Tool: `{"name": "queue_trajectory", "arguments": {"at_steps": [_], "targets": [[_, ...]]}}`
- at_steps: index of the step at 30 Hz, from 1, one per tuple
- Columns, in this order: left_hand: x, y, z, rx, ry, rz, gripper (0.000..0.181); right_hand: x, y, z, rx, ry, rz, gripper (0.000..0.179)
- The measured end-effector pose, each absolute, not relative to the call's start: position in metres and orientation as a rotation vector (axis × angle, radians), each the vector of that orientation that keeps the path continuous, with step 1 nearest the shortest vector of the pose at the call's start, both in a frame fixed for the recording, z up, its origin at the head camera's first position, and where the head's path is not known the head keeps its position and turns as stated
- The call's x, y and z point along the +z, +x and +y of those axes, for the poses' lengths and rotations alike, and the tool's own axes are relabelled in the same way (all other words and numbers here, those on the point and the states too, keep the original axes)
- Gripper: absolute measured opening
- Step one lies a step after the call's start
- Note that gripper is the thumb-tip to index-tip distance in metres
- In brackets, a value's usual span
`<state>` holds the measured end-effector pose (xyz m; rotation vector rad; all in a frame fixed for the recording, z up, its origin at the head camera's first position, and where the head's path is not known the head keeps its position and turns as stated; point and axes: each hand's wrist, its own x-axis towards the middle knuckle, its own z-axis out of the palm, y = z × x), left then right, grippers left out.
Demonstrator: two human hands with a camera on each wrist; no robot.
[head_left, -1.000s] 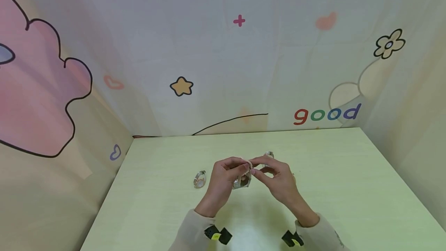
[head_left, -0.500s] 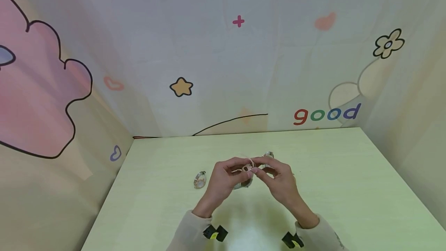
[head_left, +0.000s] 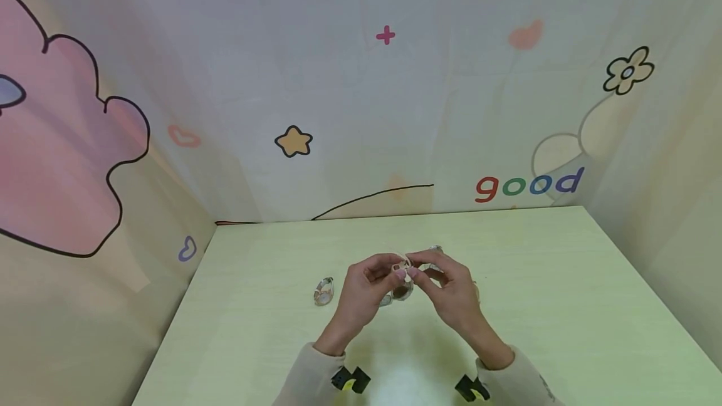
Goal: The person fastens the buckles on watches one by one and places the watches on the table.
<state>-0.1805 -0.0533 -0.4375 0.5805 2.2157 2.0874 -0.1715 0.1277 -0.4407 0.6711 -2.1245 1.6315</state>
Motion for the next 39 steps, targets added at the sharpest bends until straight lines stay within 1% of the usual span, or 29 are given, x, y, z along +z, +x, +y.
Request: {"name": "queue_trajectory", "arguments": {"at_steps": [7,14,17,19,21,24,26,32,39], "targets": [[-0.437,-0.178,-0.051,2.140,0.541,2.143,0.031,-0.441,-0.173,0.126,1.626,0.724,-2.108,0.027],[-0.435,-0.178,-0.050,2.179,0.495,2.066,0.029,-0.440,-0.172,0.126,1.579,0.745,-2.139,0.023],[-0.434,-0.178,-0.050,2.188,0.478,2.042,0.030,-0.426,-0.164,0.124,1.538,0.719,-2.171,0.021],[-0.434,-0.178,-0.050,2.183,0.469,2.052,0.031,-0.425,-0.164,0.123,1.520,0.687,-2.186,0.020],[-0.434,-0.179,-0.049,2.170,0.468,2.069,0.032,-0.425,-0.164,0.124,1.512,0.655,-2.197,0.018],[-0.435,-0.180,-0.049,2.142,0.480,2.101,0.031,-0.440,-0.172,0.127,1.509,0.642,-2.171,0.019],[-0.435,-0.181,-0.050,2.124,0.493,2.113,0.031,-0.442,-0.174,0.128,1.496,0.650,-2.157,0.019],[-0.435,-0.182,-0.052,2.067,0.510,2.144,0.035,-0.442,-0.176,0.130,1.435,0.680,-2.144,0.015],[-0.434,-0.181,-0.052,2.082,0.507,2.127,0.034,-0.441,-0.174,0.129,1.411,0.694,-2.149,0.018]]}}
